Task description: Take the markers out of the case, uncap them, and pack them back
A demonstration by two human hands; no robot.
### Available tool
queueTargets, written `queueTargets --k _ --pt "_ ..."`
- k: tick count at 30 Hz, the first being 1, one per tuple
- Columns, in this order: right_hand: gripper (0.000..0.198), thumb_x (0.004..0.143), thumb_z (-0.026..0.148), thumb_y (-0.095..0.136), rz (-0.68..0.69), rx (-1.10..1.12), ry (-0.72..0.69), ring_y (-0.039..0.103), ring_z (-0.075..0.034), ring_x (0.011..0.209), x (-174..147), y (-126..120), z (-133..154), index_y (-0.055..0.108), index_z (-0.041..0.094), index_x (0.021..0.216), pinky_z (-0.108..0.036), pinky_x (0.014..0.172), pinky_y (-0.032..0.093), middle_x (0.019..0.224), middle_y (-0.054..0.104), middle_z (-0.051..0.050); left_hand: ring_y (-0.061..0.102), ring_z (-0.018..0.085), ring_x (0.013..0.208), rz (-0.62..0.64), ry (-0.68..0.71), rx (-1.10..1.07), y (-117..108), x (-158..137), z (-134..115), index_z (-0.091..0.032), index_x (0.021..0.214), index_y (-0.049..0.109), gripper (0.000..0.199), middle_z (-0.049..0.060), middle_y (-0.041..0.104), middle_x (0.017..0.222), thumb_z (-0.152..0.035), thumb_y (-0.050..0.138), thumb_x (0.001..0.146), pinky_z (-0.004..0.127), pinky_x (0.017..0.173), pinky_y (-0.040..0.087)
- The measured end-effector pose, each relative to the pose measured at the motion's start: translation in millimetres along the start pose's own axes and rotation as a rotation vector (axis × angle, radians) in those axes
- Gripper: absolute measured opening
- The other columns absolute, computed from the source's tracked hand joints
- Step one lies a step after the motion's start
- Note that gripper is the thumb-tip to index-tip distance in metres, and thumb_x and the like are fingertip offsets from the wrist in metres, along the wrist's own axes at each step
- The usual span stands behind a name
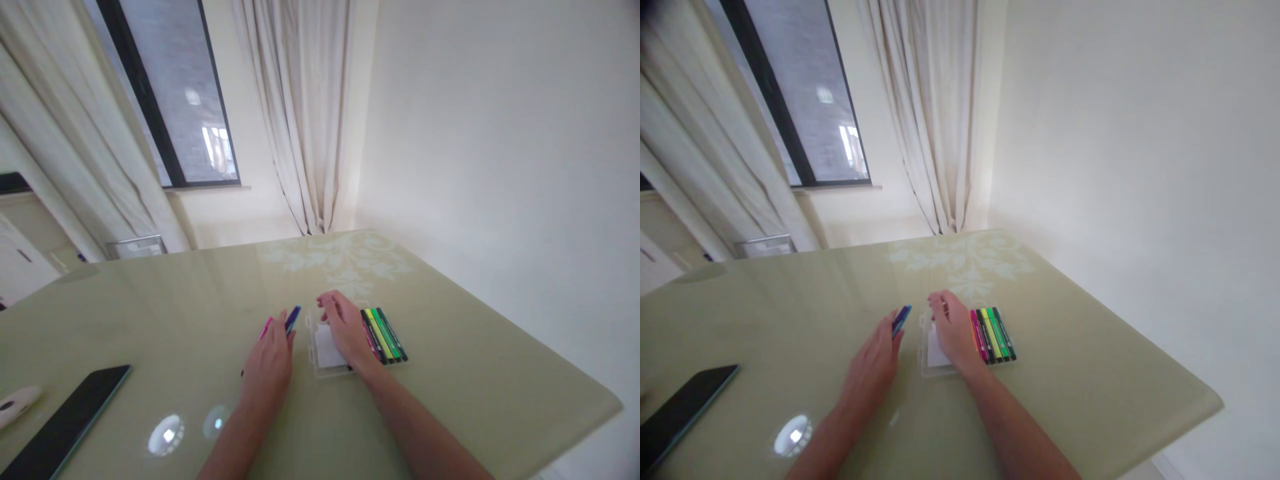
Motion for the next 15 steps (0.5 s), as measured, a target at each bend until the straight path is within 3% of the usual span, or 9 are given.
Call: queueTargets --k 3,6,11,15 --pt "0.049 0.103 0.054 0.04 -0.182 -0.052 0.066 0.064 -0.019 0.074 17 -36 -20 0.071 0.019 0.086 -0.028 0.07 0.046 0.085 0.074 -0.006 0.07 0.029 0.109 0.045 -0.195 0.157 -13 4 35 -0.005 0.145 0.042 0.047 0.022 0.066 0.13 -0.03 0.025 0.109 0.039 0.087 0.054" --pt "0.056 0.104 0.054 0.037 -0.204 -0.212 0.112 0.066 -0.02 0.077 26 -52 -37 0.07 0.02 0.074 -0.03 0.073 0.044 0.077 0.074 -0.006 0.068 0.03 0.106 0.129 -0.28 0.296 -19 2 59 -0.003 0.135 0.051 0.045 0.02 0.069 0.116 -0.025 0.022 0.108 0.039 0.088 0.051" --pt "0.057 0.107 0.048 0.037 -0.032 -0.653 0.113 0.065 -0.021 0.079 25 -35 -50 0.071 0.02 0.072 -0.031 0.073 0.039 0.08 0.074 -0.009 0.064 0.03 0.105 0.233 -0.312 0.365 -13 -3 71 -0.009 0.119 0.063 0.042 0.018 0.066 0.115 -0.025 0.025 0.108 0.036 0.084 0.049" --pt "0.054 0.108 0.046 0.039 0.037 -0.892 0.028 0.064 -0.021 0.084 22 -22 -46 0.072 0.019 0.076 -0.031 0.076 0.039 0.086 0.074 -0.01 0.059 0.034 0.11 0.199 -0.324 0.336 -13 -2 59 -0.011 0.119 0.065 0.048 0.019 0.063 0.118 -0.045 0.034 0.106 0.04 0.085 0.049"
Point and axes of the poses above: each hand's wrist, its own x-axis towards the middle knuckle, its own y-axis out of the palm, z = x × y, the point moved 8 cm from there along x, towards the middle knuckle
